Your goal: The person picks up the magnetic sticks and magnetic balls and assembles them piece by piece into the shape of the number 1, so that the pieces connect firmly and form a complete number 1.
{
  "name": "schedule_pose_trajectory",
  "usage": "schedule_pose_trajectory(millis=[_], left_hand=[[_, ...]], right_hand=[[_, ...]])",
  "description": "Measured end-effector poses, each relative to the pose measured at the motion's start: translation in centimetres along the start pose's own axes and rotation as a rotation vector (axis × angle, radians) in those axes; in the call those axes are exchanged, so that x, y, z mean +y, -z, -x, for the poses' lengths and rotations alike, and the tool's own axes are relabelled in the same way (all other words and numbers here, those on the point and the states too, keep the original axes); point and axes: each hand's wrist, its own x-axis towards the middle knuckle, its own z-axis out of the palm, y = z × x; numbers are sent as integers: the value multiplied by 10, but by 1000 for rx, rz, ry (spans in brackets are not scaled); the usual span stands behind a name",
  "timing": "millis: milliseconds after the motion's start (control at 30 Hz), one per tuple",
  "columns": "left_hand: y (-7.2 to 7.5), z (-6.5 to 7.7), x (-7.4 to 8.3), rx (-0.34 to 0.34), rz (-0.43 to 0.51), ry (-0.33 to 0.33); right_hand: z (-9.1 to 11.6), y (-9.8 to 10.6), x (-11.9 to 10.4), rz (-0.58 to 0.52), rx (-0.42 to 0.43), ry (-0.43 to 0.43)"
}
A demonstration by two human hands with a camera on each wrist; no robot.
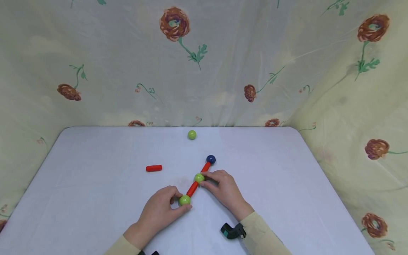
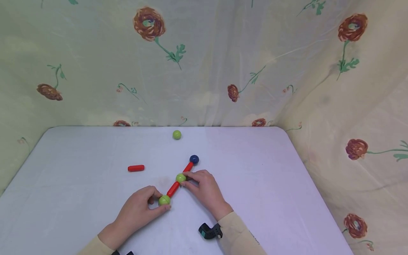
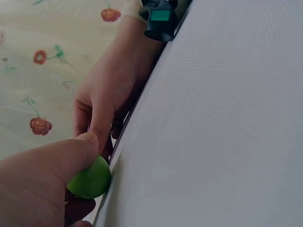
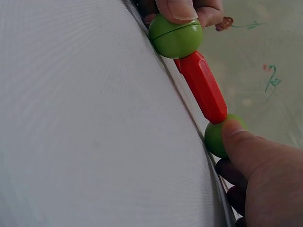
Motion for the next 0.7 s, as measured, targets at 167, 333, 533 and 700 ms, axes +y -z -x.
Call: schedule_pose_trajectory(millis=[167,333,533,700], left_hand=[[1,0,1,1,3,4],[0,0,-1,20,4,5],[-1,-1,-3,53,19,5],[-2,-1,-3,73,32,-3]], right_hand=[[0,1,0,-1,-6,-1],[-2,1,-1,0,-13,-2],[-5,2,-1,-5,-30,8],[-9,3,-1,-14,-47,7]])
